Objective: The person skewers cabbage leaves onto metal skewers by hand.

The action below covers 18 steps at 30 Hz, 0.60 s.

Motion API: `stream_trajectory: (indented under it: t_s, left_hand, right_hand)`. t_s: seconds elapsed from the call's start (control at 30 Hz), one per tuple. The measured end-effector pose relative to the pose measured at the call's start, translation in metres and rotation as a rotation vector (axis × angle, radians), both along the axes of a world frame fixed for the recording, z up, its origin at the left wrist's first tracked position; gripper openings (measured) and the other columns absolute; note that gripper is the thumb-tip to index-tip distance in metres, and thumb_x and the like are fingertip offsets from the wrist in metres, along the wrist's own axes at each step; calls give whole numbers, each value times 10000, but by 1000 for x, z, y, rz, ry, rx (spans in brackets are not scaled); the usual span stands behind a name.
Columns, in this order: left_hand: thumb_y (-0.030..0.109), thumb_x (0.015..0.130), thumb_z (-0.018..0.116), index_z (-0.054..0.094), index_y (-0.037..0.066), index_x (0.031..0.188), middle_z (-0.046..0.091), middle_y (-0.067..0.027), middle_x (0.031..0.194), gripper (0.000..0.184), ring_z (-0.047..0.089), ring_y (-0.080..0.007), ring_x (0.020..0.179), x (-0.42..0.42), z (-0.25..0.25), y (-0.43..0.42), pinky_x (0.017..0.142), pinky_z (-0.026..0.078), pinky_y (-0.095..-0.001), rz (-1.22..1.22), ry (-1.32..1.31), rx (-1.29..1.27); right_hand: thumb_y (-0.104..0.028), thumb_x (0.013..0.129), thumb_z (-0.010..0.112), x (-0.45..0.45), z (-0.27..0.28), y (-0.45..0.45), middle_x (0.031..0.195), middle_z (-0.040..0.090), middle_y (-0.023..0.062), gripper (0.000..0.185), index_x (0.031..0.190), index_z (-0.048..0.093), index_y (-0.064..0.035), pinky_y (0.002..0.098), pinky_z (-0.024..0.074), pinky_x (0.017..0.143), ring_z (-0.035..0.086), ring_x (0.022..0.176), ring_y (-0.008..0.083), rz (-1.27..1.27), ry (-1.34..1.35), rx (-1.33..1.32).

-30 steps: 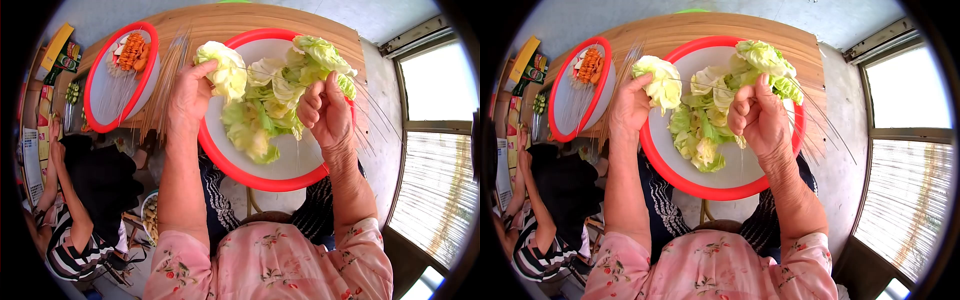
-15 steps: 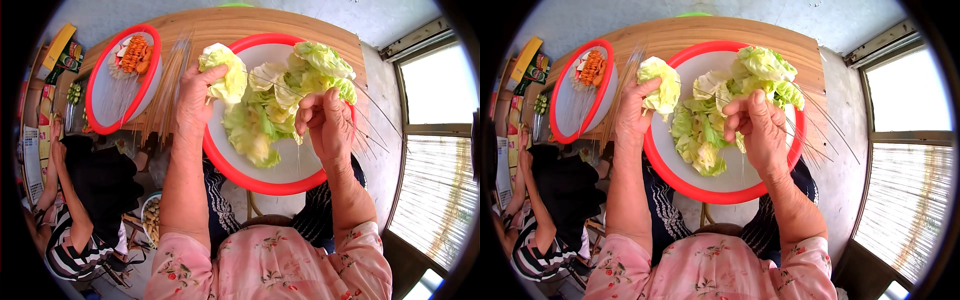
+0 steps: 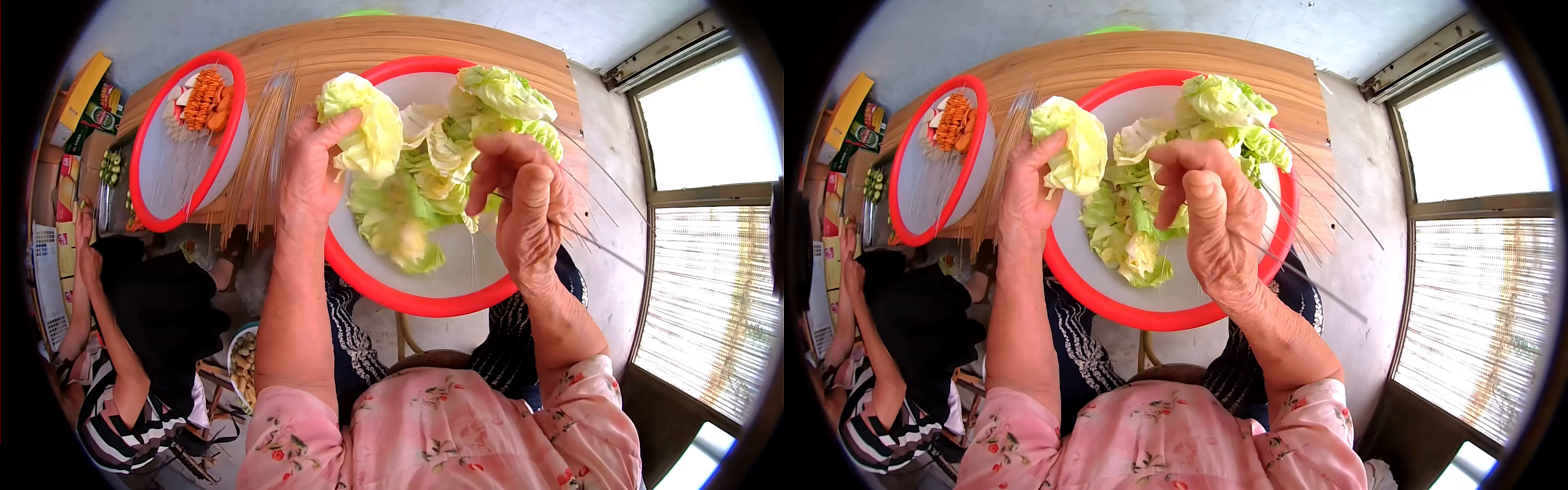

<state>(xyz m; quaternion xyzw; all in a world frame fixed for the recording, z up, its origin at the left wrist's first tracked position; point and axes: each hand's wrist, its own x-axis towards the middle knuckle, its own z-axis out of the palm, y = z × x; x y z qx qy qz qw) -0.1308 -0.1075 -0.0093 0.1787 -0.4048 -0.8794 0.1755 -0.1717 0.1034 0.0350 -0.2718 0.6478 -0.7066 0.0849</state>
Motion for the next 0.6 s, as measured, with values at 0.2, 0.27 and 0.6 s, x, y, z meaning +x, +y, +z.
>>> stream_trajectory:
  t_s: [0.2, 0.27, 0.6]
  left_hand:
    - [43, 797, 639, 594, 9, 1054, 630, -83, 997, 263, 621, -192, 911, 4, 8, 13, 794, 517, -309, -109, -23, -36]
    - [47, 797, 637, 589, 8, 1066, 629, -81, 1000, 276, 618, -187, 913, 3, -5, 8, 793, 515, -308, -59, -199, -515]
    - [129, 818, 651, 577, 8, 1087, 629, -76, 991, 304, 622, -159, 877, 8, 8, 25, 773, 519, -297, -210, 28, -124]
  right_hand:
    - [60, 804, 607, -9, -9, -24, 754, 544, 74, 298, 1082, 614, -48, 265, 455, 609, 555, 709, 150, -57, 532, 180]
    - [86, 784, 607, -7, -17, -30, 772, 547, 76, 311, 1063, 617, -54, 267, 459, 593, 559, 702, 156, -56, 625, 177]
    - [22, 759, 679, -4, -26, -42, 816, 555, 76, 209, 947, 592, -7, 242, 469, 522, 560, 587, 117, -188, 98, 234]
